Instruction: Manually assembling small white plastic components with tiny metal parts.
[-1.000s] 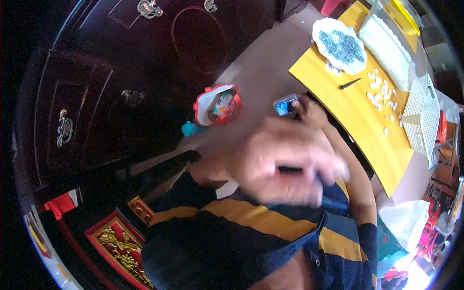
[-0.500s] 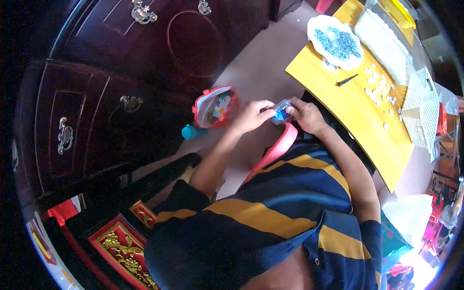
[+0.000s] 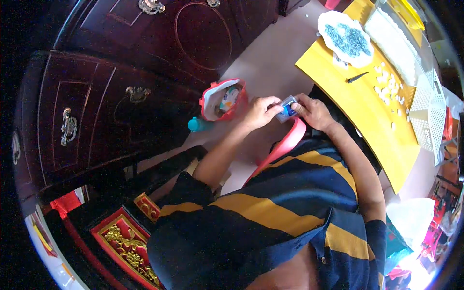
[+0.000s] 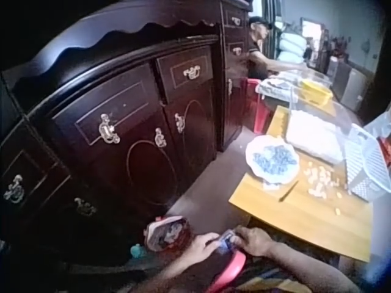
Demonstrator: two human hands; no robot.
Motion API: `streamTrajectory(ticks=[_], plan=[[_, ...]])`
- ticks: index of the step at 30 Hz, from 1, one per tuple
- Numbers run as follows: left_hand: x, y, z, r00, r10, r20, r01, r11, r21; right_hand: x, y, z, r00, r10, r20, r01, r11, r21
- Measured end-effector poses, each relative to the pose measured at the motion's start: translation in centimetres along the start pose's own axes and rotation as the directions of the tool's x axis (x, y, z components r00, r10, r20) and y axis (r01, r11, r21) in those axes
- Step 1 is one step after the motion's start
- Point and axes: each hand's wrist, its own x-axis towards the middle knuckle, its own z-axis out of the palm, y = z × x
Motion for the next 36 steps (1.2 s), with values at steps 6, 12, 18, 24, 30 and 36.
streamTrajectory(ticks=[6,12,18,24,30,36], plan=[[-0.6,-4.6,-3.7,0.974,0.075,-0.213,-0.030,0.977,0.209,0.1,0.7,0.3,0.996,0.012,-0.090,-0.005,0.998,0.070],[-3.4,-11.2,-10.7,0.882,-0.057,-0.468,0.379,0.676,0.632,-0.4,0.6,-0.7,0.999,0.014,-0.048,-0.010,0.996,0.092],[-4.7,-17.6,-11.3,0.807,-0.397,-0.437,0.591,0.540,0.600,-0.5,1.5,-0.2,0.999,-0.037,-0.036,0.038,0.998,0.048],[-3.1,-12.0,-10.1,0.937,-0.125,-0.327,0.317,0.698,0.642,-2.6,0.8,-1.9,0.989,-0.118,-0.091,0.132,0.979,0.157],[2.2,1.2,-8.9,0.980,0.030,-0.196,0.006,0.983,0.185,-6.7,-2.4,-6.3,0.946,-0.308,-0.102,0.324,0.911,0.254],[8.3,19.4,1.4,0.948,0.311,0.070,-0.319,0.933,0.165,-13.0,-0.9,-11.3,0.948,-0.261,-0.181,0.315,0.846,0.430]])
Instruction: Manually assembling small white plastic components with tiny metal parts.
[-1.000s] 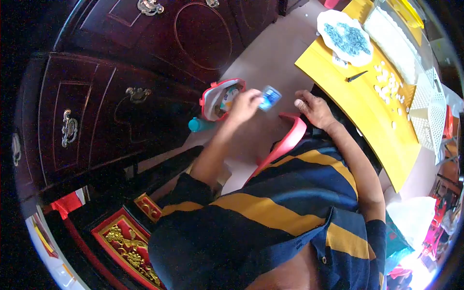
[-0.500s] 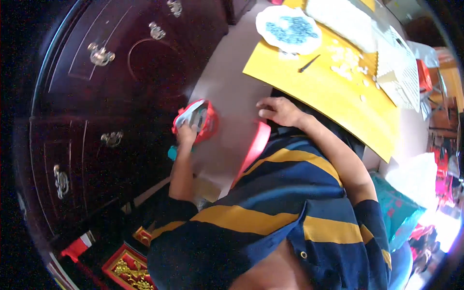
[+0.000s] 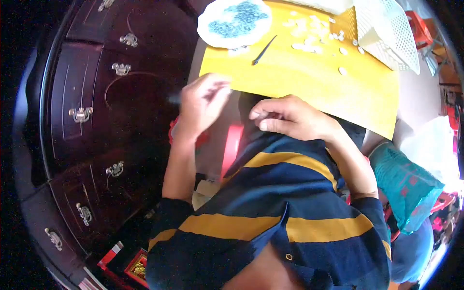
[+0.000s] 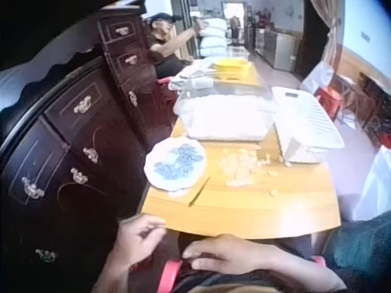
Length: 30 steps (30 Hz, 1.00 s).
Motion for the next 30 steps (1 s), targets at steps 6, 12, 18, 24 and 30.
streamTrajectory(ticks=[6,12,18,24,30], plan=[[7.3,3.2,9.3,0.924,0.332,0.189,-0.361,0.921,0.147,-6.3,-0.3,-5.2,0.936,0.273,-0.224,-0.168,0.901,0.400],[10.7,3.2,15.2,0.903,0.403,0.147,-0.426,0.881,0.206,-10.5,2.5,-8.6,0.710,0.400,-0.580,-0.221,0.908,0.356],[11.9,2.9,17.1,0.935,0.298,0.194,-0.343,0.898,0.274,-10.7,3.8,-10.2,0.468,0.286,-0.836,-0.506,0.862,0.012],[12.5,2.5,17.7,0.938,0.291,0.186,-0.336,0.894,0.297,-9.8,5.2,-10.7,0.459,0.230,-0.858,-0.554,0.830,-0.073],[13.0,2.4,17.6,0.930,0.313,0.192,-0.360,0.882,0.303,-9.0,5.5,-11.0,0.483,0.210,-0.850,-0.614,0.773,-0.158]])
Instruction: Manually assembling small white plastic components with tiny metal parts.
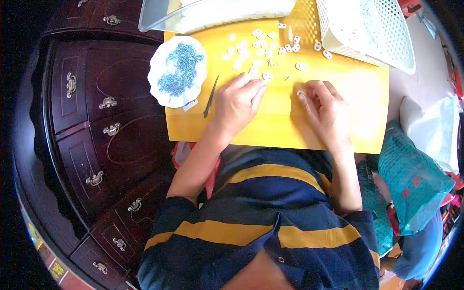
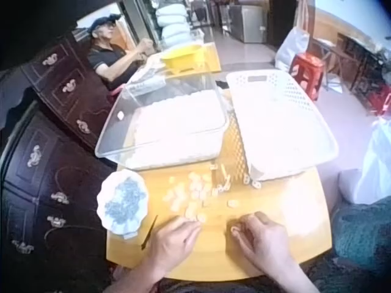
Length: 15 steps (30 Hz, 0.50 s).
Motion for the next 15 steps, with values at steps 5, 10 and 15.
streamTrajectory(ticks=[5,10,15], plan=[[0.34,0.02,-0.23,0.997,0.059,0.045,-0.062,0.996,0.061,-0.01,0.46,0.45,1.000,-0.015,0.005,0.015,1.000,-0.016],[0.26,-0.46,-0.05,0.988,0.093,0.122,-0.109,0.985,0.135,-0.03,0.60,0.71,0.999,-0.039,-0.002,0.038,0.998,-0.046],[-0.07,-0.20,-0.42,0.983,0.092,0.157,-0.109,0.989,0.101,0.11,0.43,0.61,0.996,-0.086,-0.027,0.086,0.996,-0.009]])
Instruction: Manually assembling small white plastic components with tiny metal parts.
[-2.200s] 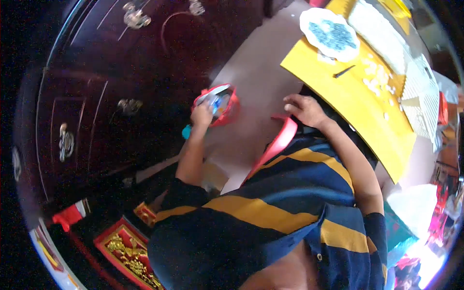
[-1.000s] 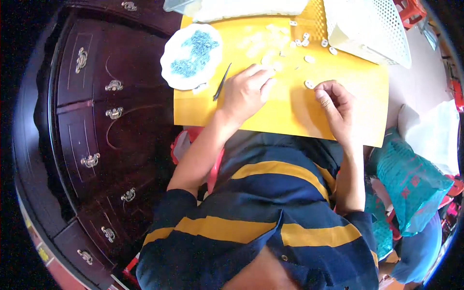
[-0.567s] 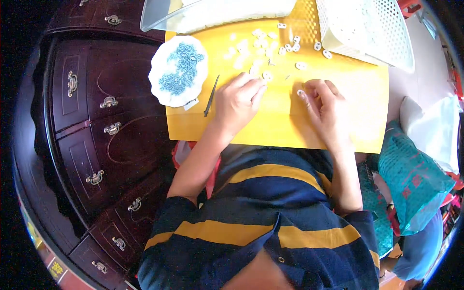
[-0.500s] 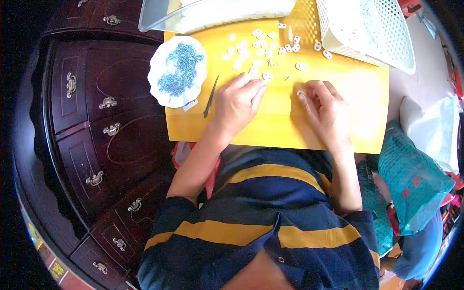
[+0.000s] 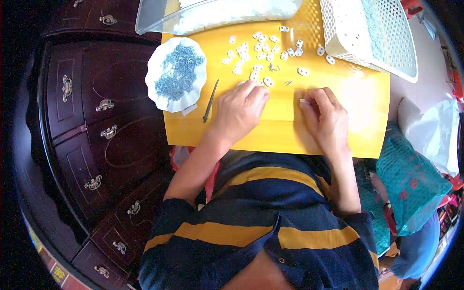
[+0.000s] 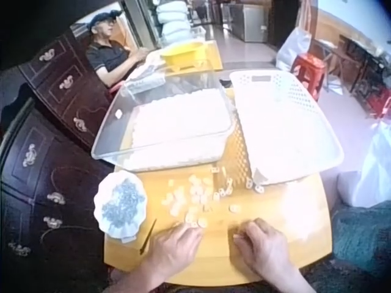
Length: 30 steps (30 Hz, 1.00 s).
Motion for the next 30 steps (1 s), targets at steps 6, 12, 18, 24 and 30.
streamTrajectory(ticks=[6,12,18,24,30], plan=[[-0.1,-0.1,-0.5,0.999,0.032,-0.020,-0.033,0.996,-0.087,0.1,-0.6,0.3,0.999,0.000,0.032,-0.003,0.997,0.073],[0.2,0.3,-0.4,0.993,0.040,0.108,-0.050,0.995,0.088,0.5,-1.1,0.7,0.999,-0.022,0.036,0.018,0.994,0.107],[-0.4,0.5,-0.6,0.990,0.027,0.136,-0.039,0.996,0.084,0.4,-1.1,1.1,0.999,-0.013,0.046,0.008,0.994,0.105],[-1.7,0.4,-0.6,0.992,0.028,0.121,-0.035,0.998,0.058,0.6,-1.2,1.0,0.998,-0.031,0.058,0.026,0.997,0.074],[-3.1,0.4,-1.5,0.999,0.038,0.008,-0.037,0.994,-0.102,1.2,-0.7,1.6,0.993,-0.102,-0.051,0.104,0.994,0.022]])
